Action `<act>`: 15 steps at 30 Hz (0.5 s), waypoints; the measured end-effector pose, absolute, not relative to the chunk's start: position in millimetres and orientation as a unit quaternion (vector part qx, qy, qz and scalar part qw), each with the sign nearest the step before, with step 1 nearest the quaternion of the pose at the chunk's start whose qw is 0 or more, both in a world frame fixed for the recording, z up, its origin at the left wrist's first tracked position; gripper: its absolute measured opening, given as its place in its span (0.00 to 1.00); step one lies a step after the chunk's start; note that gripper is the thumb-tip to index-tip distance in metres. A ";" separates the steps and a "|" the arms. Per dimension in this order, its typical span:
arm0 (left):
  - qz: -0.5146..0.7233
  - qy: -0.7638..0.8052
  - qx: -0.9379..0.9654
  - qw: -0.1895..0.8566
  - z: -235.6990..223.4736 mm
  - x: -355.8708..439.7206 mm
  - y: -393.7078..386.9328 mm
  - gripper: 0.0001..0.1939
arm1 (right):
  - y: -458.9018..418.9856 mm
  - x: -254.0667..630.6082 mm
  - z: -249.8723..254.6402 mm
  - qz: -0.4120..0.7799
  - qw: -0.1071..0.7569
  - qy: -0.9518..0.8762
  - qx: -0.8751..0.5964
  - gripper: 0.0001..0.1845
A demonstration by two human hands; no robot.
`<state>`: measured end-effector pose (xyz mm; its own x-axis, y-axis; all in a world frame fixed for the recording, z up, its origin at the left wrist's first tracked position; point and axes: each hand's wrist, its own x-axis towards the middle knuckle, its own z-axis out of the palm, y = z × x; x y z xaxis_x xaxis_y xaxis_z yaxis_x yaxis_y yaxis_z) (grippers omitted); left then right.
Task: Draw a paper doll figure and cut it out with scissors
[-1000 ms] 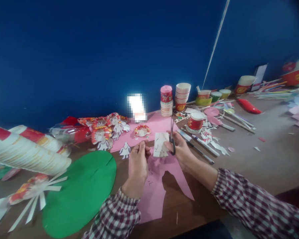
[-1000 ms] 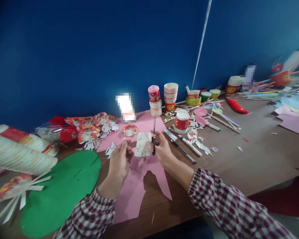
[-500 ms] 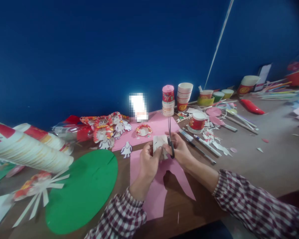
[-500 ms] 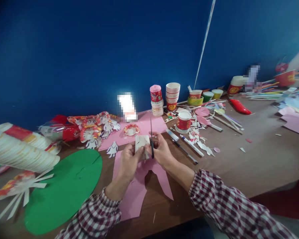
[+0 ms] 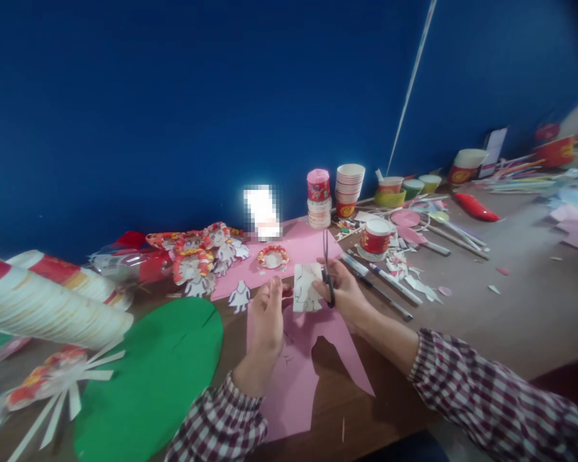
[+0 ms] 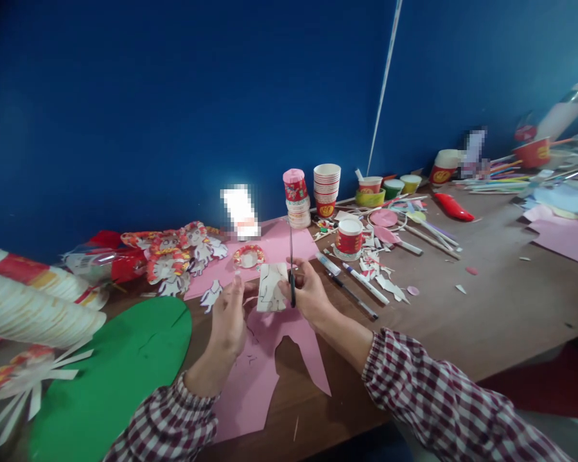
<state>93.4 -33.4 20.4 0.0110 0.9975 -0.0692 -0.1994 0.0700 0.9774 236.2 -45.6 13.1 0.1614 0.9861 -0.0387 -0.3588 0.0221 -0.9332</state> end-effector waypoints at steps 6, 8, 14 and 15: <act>0.435 0.448 0.458 0.633 15.4 96.8 -36.9 0.16 | -45.8 234.1 12.1 0.529 0.604 -0.411 -0.431 0.28; 0.440 0.453 0.430 0.646 13.6 94.3 -33.5 0.16 | -46.4 234.7 13.3 0.523 0.598 -0.424 -0.435 0.29; 0.524 0.459 0.304 0.650 24.0 73.2 -17.9 0.18 | -50.1 240.7 11.1 0.467 0.505 -0.536 -0.489 0.30; 0.531 0.461 0.293 0.648 26.7 70.0 -16.4 0.18 | -51.3 241.0 10.6 0.464 0.472 -0.562 -0.495 0.29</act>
<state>70.0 -16.4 26.7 0.0105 0.9579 -0.2868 -0.4176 0.2648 0.8692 241.0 -51.3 10.6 -0.0639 0.9954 0.0714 0.1186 0.0786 -0.9898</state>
